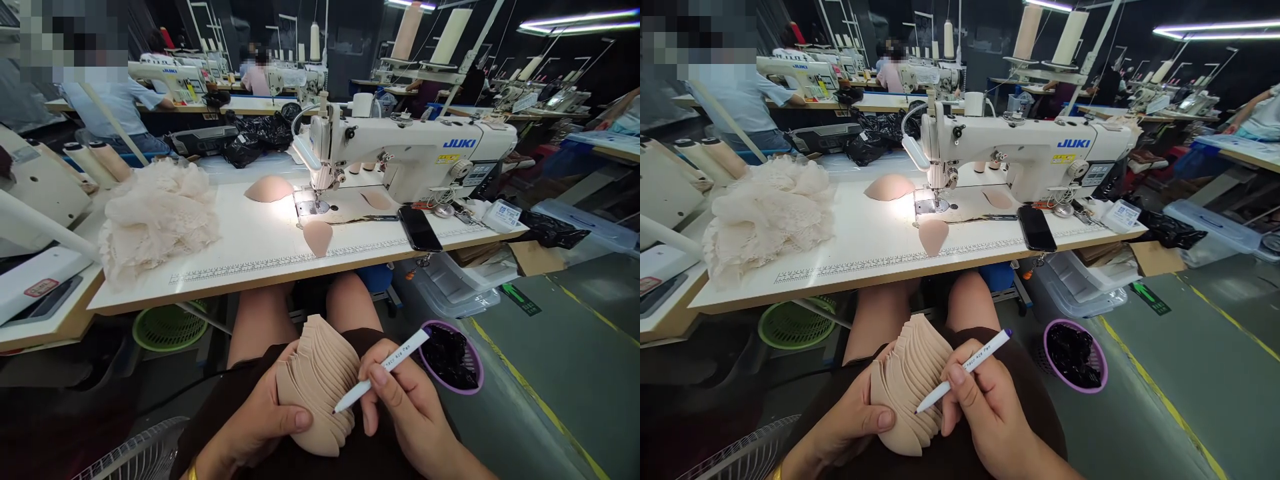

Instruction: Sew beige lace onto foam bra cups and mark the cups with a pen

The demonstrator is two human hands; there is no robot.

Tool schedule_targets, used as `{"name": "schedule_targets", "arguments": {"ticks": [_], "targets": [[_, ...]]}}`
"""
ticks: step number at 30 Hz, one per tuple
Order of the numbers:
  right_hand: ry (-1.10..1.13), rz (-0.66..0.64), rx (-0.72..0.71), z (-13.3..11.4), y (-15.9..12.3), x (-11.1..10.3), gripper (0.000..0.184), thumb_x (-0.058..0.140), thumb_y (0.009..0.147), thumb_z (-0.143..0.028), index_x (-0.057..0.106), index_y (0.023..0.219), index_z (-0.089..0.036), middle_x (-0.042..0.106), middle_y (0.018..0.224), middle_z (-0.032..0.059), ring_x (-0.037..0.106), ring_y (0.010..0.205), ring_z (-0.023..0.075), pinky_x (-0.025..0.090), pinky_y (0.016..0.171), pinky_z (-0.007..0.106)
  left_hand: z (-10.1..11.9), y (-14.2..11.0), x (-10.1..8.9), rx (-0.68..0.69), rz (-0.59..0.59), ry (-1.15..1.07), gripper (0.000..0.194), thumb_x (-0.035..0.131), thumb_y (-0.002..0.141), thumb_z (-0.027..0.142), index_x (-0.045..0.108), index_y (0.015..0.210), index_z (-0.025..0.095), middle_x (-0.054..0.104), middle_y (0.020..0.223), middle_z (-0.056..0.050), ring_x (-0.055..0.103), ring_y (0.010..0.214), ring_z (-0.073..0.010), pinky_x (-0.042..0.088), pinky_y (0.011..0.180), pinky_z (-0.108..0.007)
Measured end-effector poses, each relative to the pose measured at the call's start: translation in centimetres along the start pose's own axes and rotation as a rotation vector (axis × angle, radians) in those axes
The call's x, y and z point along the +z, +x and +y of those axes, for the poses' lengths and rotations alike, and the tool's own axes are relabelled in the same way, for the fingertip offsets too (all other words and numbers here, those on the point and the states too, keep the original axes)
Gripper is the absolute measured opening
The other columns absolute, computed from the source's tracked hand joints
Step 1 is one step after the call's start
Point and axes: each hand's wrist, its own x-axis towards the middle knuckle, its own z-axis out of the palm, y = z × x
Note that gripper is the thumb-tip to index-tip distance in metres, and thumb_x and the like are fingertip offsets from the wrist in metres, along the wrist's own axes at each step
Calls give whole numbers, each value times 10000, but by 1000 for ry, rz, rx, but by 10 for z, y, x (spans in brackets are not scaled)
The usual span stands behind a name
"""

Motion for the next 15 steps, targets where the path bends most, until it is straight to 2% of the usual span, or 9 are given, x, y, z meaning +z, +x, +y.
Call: {"name": "schedule_targets", "arguments": {"ticks": [3, 6, 9, 13, 15], "targets": [[-59, 12, -29, 3, -1, -2, 337, 487, 1106, -484, 584, 932, -212, 638, 560, -32, 546, 535, 121, 457, 587, 239, -1, 1, 0, 8, -8, 17, 864, 935, 724, 323, 486, 1457, 236, 719, 1249, -145, 714, 1117, -356, 550, 961, -470], [-142, -3, -52, 5, -2, -1, 325, 471, 1115, -462, 588, 949, -209, 650, 578, -27, 556, 542, 123, 446, 592, 244, 1, 2, 4, -15, -48, 54, 934, 921, 736, 385, 428, 1508, 197, 756, 1123, -156, 748, 995, -368, 565, 898, -490], [-134, -41, -36, 5, -1, 1, 327, 468, 1116, -459, 579, 936, -210, 637, 564, -30, 549, 538, 124, 441, 588, 245, 4, 3, 7, -19, -66, 69, 969, 914, 741, 405, 396, 1529, 180, 772, 1036, -142, 760, 931, -356, 565, 884, -492], [-41, -38, -10, 5, 1, -1, 331, 474, 1113, -470, 575, 931, -212, 625, 558, -38, 541, 537, 119, 448, 590, 238, 3, 2, 6, -8, -21, 43, 938, 942, 710, 362, 443, 1486, 192, 754, 1152, -158, 746, 1008, -348, 558, 923, -471], [-68, -20, -16, 5, 2, -1, 328, 476, 1113, -464, 581, 935, -210, 633, 569, -31, 549, 545, 122, 450, 595, 243, 2, 1, 5, -7, 2, 15, 904, 948, 709, 338, 465, 1462, 209, 726, 1242, -161, 729, 1077, -344, 555, 938, -451]]}}
